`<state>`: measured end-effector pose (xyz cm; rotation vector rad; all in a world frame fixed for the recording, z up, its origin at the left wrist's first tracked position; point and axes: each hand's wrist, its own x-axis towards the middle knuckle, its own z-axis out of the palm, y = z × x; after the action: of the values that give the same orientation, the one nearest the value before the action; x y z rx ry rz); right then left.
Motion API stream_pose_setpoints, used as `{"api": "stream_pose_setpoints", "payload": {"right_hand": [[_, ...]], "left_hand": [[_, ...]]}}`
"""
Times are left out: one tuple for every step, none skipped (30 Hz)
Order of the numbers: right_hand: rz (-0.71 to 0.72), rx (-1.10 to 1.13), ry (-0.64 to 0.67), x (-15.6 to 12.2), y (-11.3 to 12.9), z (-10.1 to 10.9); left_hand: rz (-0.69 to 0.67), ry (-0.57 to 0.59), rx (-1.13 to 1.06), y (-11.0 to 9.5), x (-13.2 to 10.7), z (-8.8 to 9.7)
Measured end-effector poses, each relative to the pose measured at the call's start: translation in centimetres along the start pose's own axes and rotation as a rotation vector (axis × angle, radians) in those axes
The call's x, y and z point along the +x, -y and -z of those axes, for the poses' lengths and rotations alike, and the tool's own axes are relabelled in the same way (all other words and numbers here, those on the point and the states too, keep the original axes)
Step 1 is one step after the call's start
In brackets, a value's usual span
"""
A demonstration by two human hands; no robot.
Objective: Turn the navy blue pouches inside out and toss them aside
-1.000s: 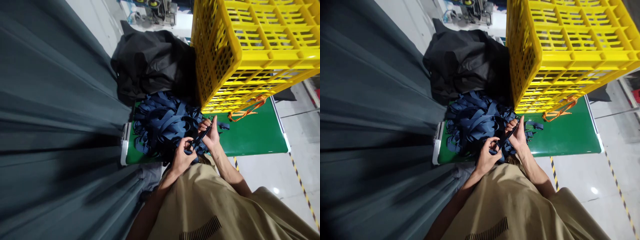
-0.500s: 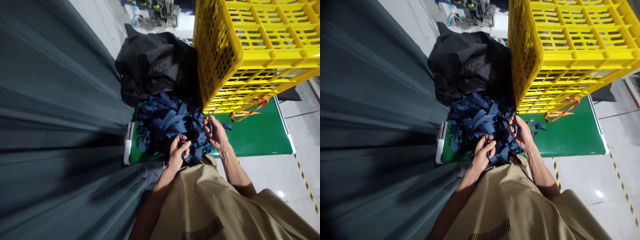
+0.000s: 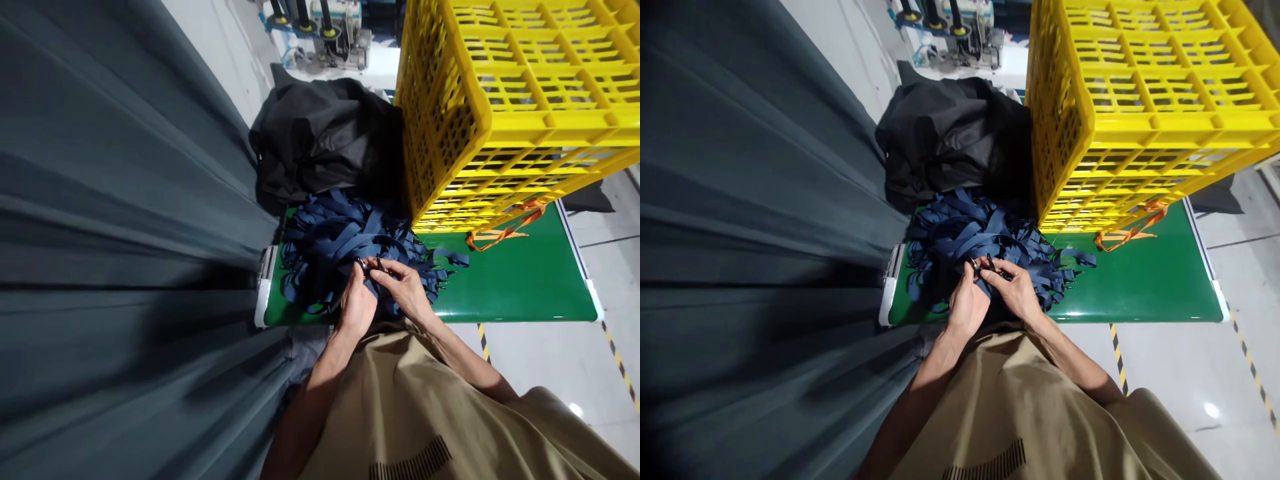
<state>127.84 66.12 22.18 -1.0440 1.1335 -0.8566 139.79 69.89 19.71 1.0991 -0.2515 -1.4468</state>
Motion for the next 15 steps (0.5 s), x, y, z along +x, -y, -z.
{"api": "stream_pose_setpoints", "payload": {"right_hand": [[0.024,-0.035,-0.006,0.0,-0.3,-0.1],[0.046,-0.076,0.0,-0.1,-0.5,-0.1],[0.066,-0.113,0.01,-0.1,-0.7,0.0],[0.082,-0.141,0.019,-0.1,-0.8,0.2],[0.094,-0.161,0.025,-0.1,-0.8,0.4],[0.104,-0.175,0.029,0.0,-0.7,0.6],[0.109,-0.189,0.035,0.1,-0.6,0.8],[0.112,-0.205,0.045,0.2,-0.4,1.1],[0.116,-0.225,0.058,0.2,-0.2,1.3],[0.119,-0.248,0.074,0.3,0.1,1.5],[0.122,-0.267,0.089,0.3,0.5,1.7],[0.126,-0.276,0.102,0.3,1.0,1.8],[0.134,-0.274,0.111,0.3,1.6,1.9],[0.142,-0.259,0.112,0.2,2.2,1.9],[0.143,-0.235,0.106,0.2,2.8,2.0]], "left_hand": [[-0.001,0.039,-0.007,-0.1,-0.2,0.0],[-0.002,0.076,-0.001,-0.2,-0.3,0.0],[0.0,0.106,0.017,-0.3,-0.5,0.1],[0.003,0.13,0.041,-0.5,-0.6,0.2],[0.007,0.149,0.07,-0.6,-0.7,0.3],[0.013,0.167,0.096,-0.7,-0.8,0.4],[0.021,0.186,0.118,-0.8,-0.9,0.5],[0.025,0.203,0.136,-0.8,-0.9,0.6],[0.024,0.212,0.15,-0.8,-0.9,0.7],[0.025,0.221,0.163,-0.7,-1.0,0.8],[0.027,0.232,0.177,-0.7,-1.0,0.9],[0.019,0.24,0.192,-0.6,-1.0,0.9],[0.0,0.253,0.217,-0.5,-1.0,1.0],[-0.024,0.277,0.259,-0.4,-1.1,1.0],[-0.037,0.319,0.321,-0.3,-1.1,1.0]]}}
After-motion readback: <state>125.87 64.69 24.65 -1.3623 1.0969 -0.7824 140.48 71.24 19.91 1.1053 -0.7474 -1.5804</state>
